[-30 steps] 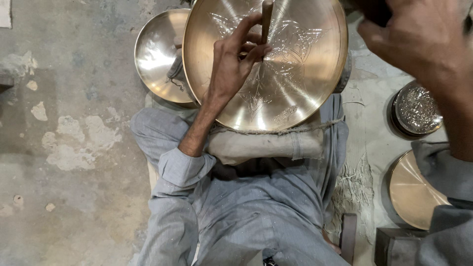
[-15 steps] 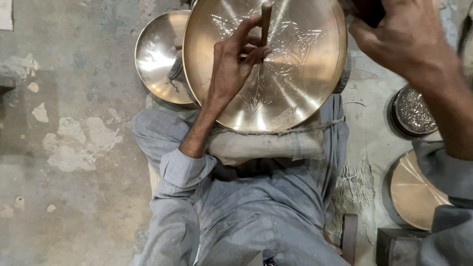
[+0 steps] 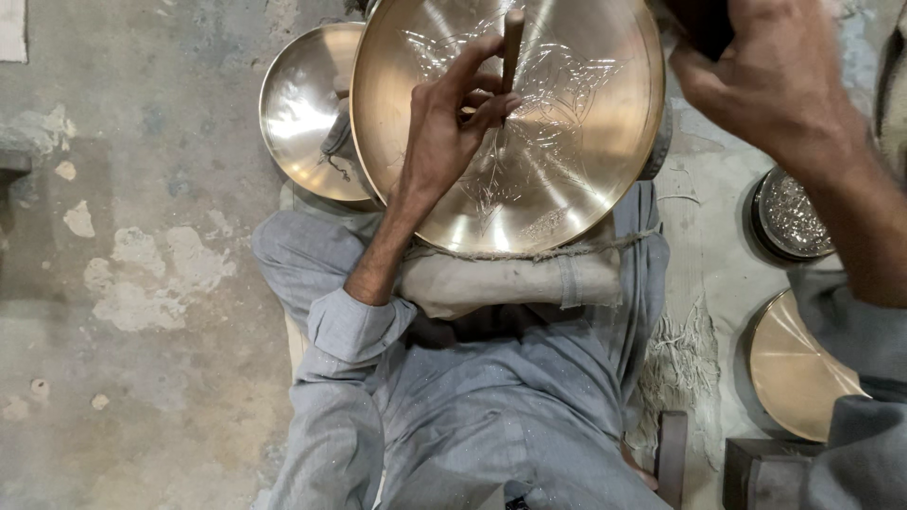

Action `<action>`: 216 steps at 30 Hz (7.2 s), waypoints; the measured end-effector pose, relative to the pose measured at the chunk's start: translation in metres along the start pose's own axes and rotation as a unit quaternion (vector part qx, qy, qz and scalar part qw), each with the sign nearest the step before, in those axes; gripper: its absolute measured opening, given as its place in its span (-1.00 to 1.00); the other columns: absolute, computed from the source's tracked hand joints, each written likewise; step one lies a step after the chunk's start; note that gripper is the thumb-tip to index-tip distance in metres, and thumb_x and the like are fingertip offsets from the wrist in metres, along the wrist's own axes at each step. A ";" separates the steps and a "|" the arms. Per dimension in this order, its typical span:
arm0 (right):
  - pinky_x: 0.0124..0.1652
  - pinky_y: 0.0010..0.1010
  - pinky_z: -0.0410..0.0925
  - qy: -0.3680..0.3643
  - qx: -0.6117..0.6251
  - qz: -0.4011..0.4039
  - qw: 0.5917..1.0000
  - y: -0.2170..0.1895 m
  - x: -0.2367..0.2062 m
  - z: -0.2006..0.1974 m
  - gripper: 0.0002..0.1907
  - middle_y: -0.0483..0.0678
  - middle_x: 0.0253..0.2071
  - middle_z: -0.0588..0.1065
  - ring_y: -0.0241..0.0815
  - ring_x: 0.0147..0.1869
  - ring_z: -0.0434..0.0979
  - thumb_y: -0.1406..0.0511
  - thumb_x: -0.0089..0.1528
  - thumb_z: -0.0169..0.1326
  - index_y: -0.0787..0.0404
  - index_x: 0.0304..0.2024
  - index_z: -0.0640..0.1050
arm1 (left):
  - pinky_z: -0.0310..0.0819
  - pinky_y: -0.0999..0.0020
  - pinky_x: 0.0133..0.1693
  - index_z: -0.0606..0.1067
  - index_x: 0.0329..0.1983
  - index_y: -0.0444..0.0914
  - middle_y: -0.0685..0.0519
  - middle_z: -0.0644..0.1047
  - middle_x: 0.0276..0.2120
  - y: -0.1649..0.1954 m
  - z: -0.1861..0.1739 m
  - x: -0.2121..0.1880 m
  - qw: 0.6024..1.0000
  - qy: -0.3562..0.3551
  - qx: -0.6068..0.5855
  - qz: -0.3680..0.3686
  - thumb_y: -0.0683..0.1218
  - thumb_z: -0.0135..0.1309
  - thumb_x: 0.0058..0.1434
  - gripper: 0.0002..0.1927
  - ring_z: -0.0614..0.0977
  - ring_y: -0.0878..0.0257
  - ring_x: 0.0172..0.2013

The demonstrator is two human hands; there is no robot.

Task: The person sits cross-legged on the floor with a brass plate resting on a cloth pad on their lap. They hold a chisel against the plate's surface with one hand and strike it with a wooden mallet held in the other hand, working repeatedly across the plate to deepen an engraved floral pattern, then rotate the plate and continue engraving with the chisel by hand.

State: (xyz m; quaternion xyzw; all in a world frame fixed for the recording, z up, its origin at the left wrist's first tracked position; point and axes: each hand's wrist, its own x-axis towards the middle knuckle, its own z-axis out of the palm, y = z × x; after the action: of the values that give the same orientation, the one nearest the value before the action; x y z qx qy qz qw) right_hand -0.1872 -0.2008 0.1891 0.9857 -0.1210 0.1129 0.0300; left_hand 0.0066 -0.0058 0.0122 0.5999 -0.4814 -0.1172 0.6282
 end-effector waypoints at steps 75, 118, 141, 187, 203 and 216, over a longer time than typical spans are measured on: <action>-0.04 -0.14 0.51 0.028 0.113 -0.018 0.993 0.006 -0.044 0.017 -0.39 0.16 -0.03 0.57 0.03 -0.05 0.62 0.58 0.04 0.25 0.34 0.17 0.50 | 0.88 0.22 -0.12 0.35 0.39 -0.09 -0.07 0.71 -0.10 0.002 -0.009 0.000 0.988 -0.118 0.073 0.063 -0.23 0.10 0.48 -0.54 0.82 0.12 -0.13; -0.14 -0.43 0.62 0.114 0.722 0.096 0.676 -0.045 -0.126 0.071 -0.63 -0.09 -0.26 0.48 -0.27 -0.15 0.63 0.51 0.23 0.27 0.10 -0.07 0.40 | 0.94 0.26 -0.17 0.30 0.41 -0.12 -0.07 0.72 -0.16 0.006 -0.031 0.003 0.999 -0.018 -0.040 -0.003 -0.17 0.26 0.46 -0.46 0.84 0.14 -0.18; -0.04 -0.26 0.60 0.126 0.163 0.024 0.978 0.004 -0.091 0.036 -0.43 0.13 -0.02 0.57 0.00 -0.12 0.68 0.41 0.43 0.26 0.28 0.41 0.31 | 0.88 0.22 -0.13 0.31 0.43 -0.07 -0.09 0.71 -0.15 -0.006 -0.022 0.024 0.986 -0.123 0.067 0.093 -0.28 0.17 0.45 -0.44 0.83 0.11 -0.17; -0.36 -0.11 0.49 0.015 -0.004 0.089 0.996 -0.002 -0.072 0.040 -0.22 0.08 -0.16 0.65 0.00 -0.30 0.65 0.50 0.13 0.21 0.04 0.42 0.42 | 0.87 0.22 -0.15 0.38 0.36 -0.06 -0.06 0.73 -0.11 -0.002 -0.019 0.023 0.980 -0.144 0.112 0.084 -0.27 0.16 0.44 -0.51 0.83 0.14 -0.16; -0.06 -0.22 0.55 0.124 0.093 0.002 0.988 0.001 -0.076 0.033 -0.26 0.19 0.02 0.45 0.09 0.03 0.60 0.45 0.29 0.35 0.24 0.46 0.31 | 0.89 0.27 -0.20 0.32 0.41 -0.05 -0.09 0.72 -0.13 -0.006 -0.019 0.021 0.984 -0.122 0.091 0.087 -0.20 0.19 0.48 -0.49 0.83 0.14 -0.20; -0.17 -0.21 0.56 0.099 0.250 0.089 0.959 -0.007 -0.068 0.042 -0.43 0.07 -0.19 0.54 -0.09 -0.18 0.61 0.51 0.31 0.11 0.15 0.33 0.30 | 0.84 0.20 -0.14 0.36 0.38 -0.07 -0.06 0.71 -0.10 0.005 -0.013 0.025 0.979 -0.141 0.119 0.085 -0.24 0.17 0.42 -0.49 0.81 0.09 -0.15</action>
State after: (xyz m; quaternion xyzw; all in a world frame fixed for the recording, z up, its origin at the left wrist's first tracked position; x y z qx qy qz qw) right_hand -0.2408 -0.1820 0.1325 0.9308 -0.1728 0.2393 -0.2158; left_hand 0.0272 -0.0142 0.0305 0.6049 -0.6249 -0.0890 0.4855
